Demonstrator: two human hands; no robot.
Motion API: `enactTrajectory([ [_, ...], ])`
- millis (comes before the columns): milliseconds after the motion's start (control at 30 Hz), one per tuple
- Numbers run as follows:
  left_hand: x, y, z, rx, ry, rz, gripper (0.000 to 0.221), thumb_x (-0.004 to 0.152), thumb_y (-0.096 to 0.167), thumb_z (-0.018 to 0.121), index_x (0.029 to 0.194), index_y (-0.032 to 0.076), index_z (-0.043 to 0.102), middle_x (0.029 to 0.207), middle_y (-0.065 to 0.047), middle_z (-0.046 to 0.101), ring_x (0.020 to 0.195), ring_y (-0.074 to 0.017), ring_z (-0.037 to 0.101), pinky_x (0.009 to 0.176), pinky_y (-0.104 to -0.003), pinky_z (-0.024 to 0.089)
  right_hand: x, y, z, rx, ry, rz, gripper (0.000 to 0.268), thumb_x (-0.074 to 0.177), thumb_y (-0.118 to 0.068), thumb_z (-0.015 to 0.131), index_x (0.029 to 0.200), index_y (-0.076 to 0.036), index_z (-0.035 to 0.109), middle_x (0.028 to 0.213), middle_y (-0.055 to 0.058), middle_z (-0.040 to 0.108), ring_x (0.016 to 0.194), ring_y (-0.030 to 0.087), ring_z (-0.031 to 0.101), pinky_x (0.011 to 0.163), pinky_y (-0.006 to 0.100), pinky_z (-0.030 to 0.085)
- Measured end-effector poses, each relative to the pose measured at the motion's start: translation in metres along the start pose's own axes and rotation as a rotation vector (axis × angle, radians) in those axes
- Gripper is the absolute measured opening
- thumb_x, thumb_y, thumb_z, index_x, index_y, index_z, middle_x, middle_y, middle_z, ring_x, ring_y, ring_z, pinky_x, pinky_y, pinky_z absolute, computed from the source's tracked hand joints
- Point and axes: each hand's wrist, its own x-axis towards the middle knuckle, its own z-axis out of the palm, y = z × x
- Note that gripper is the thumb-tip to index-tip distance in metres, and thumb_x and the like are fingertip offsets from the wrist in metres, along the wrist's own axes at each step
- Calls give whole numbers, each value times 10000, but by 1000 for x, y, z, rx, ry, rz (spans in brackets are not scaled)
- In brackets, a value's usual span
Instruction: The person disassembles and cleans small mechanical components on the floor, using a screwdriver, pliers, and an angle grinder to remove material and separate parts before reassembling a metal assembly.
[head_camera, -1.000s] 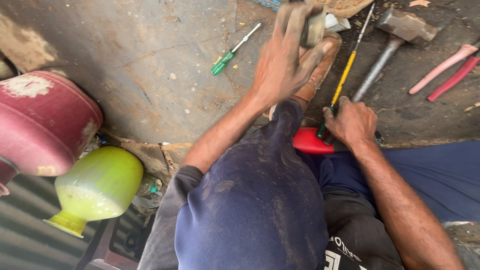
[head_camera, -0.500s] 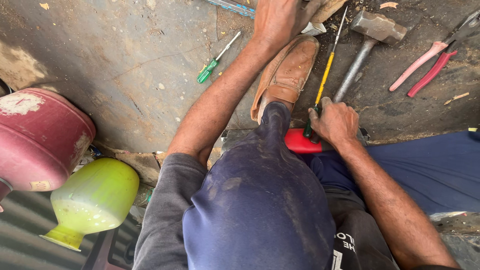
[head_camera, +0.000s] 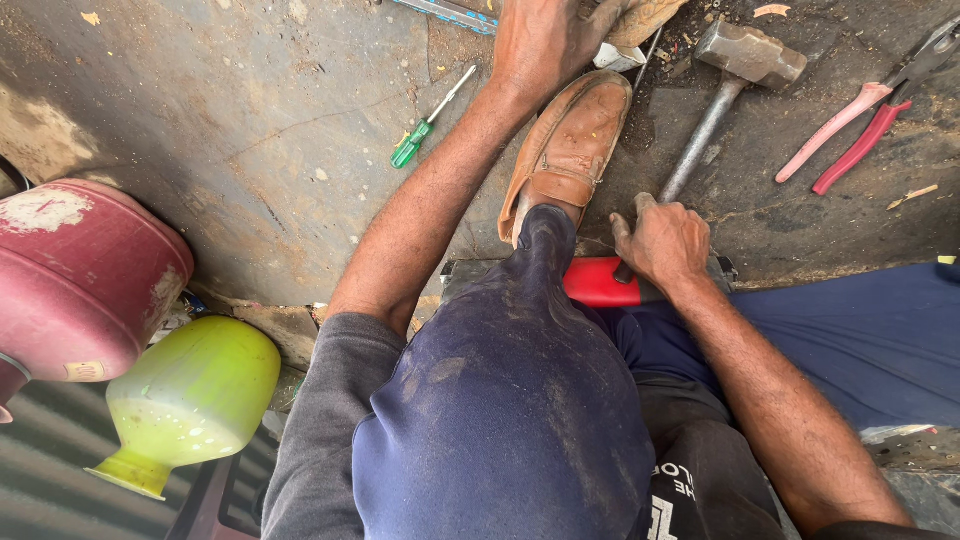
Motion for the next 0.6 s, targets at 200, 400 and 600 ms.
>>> enactTrajectory([
  [200, -4, -3, 4, 4, -10, -5, 295, 882, 371, 826, 980, 102, 751, 703, -89, 722, 613, -238, 717, 547, -395, 573, 1, 0, 1, 7, -9, -2, 437, 930, -428, 711, 992, 4, 726, 695, 220, 705, 671, 393, 721, 673, 538, 571],
  [400, -6, -7, 9, 29, 5, -8, 308, 880, 383, 825, 951, 94, 744, 672, -91, 707, 584, -229, 709, 533, -396, 572, 1, 0, 2, 11, -9, 2, 426, 929, -416, 715, 986, 7, 724, 667, 205, 701, 648, 373, 722, 665, 532, 569],
  [600, -9, -12, 12, 18, 6, -6, 265, 904, 331, 809, 932, 80, 729, 671, -85, 706, 586, -225, 709, 525, -380, 571, 2, -1, 3, 9, 5, 0, 419, 926, -412, 722, 977, 4, 727, 669, 211, 697, 645, 379, 718, 658, 531, 569],
])
